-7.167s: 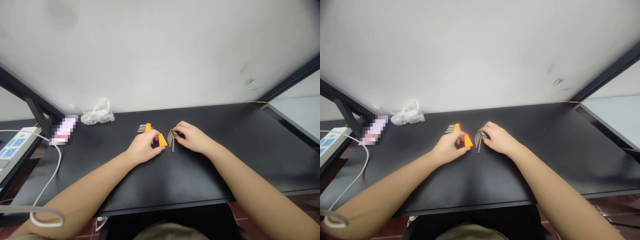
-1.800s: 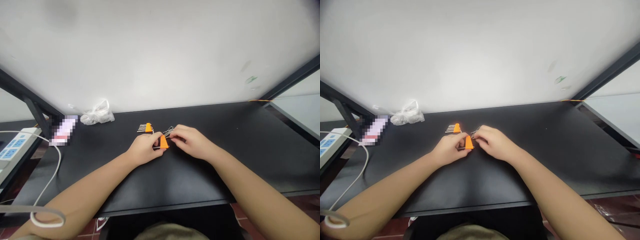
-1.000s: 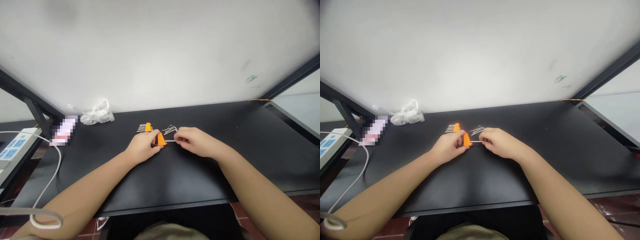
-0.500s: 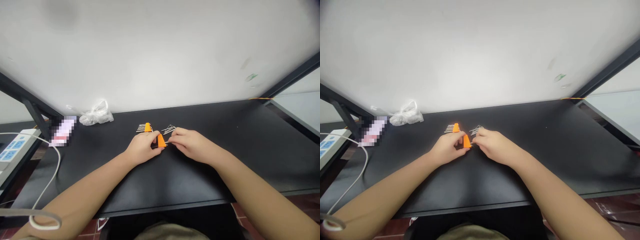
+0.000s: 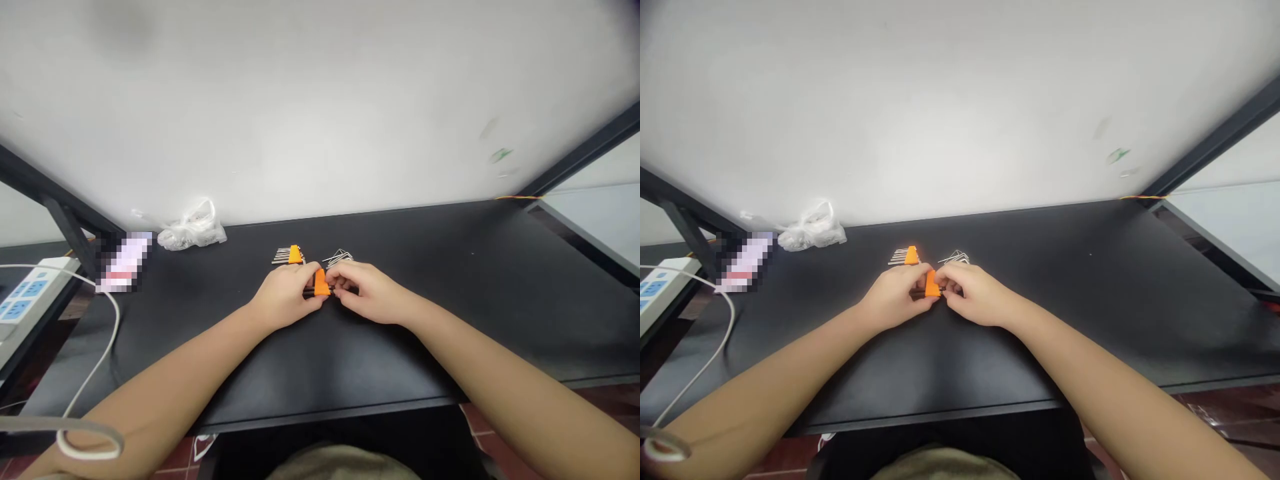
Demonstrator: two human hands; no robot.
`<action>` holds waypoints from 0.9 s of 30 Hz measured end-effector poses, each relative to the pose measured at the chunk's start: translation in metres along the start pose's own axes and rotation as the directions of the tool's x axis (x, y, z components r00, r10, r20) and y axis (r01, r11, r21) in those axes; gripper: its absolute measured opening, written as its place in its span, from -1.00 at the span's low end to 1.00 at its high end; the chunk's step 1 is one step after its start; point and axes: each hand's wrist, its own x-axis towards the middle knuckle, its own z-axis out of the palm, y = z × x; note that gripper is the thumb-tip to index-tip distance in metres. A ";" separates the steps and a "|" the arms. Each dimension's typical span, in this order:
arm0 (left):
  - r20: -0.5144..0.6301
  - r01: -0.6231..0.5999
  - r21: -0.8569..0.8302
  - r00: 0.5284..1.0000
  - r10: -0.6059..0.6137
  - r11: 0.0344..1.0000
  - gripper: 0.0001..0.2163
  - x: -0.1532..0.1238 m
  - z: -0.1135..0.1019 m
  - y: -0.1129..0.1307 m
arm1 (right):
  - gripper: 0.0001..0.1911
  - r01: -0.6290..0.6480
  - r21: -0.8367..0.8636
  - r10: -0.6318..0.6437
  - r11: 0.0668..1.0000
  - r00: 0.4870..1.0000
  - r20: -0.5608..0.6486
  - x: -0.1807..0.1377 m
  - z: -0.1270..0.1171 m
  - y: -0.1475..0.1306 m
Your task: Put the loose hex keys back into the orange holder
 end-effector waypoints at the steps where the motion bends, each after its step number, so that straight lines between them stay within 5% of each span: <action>1: 0.003 0.001 0.003 1.000 -0.001 1.000 -0.82 0.000 0.000 0.000 | -0.73 0.002 0.003 -0.002 1.000 1.000 0.011 0.000 0.000 -0.001; 8: 0.034 0.069 -0.093 0.997 -0.066 0.993 -0.74 0.002 0.002 -0.003 | -0.75 0.019 -0.225 -0.021 0.974 1.000 -0.006 0.000 -0.006 0.005; 14: 0.063 0.176 -0.139 0.984 -0.169 0.975 -0.61 0.001 0.001 -0.002 | -0.65 -0.108 -0.552 0.063 0.827 0.993 -0.100 -0.004 -0.016 0.029; 23: 0.045 0.217 -0.121 0.976 -0.213 0.969 -0.59 0.001 0.002 -0.001 | -0.83 -0.142 -0.692 0.156 0.708 0.987 -0.043 -0.002 -0.020 0.019; 27: 0.040 0.214 -0.097 0.977 -0.211 0.972 -0.60 0.001 0.002 -0.001 | -0.92 -0.195 -0.627 0.262 0.754 0.965 0.015 -0.005 -0.023 0.012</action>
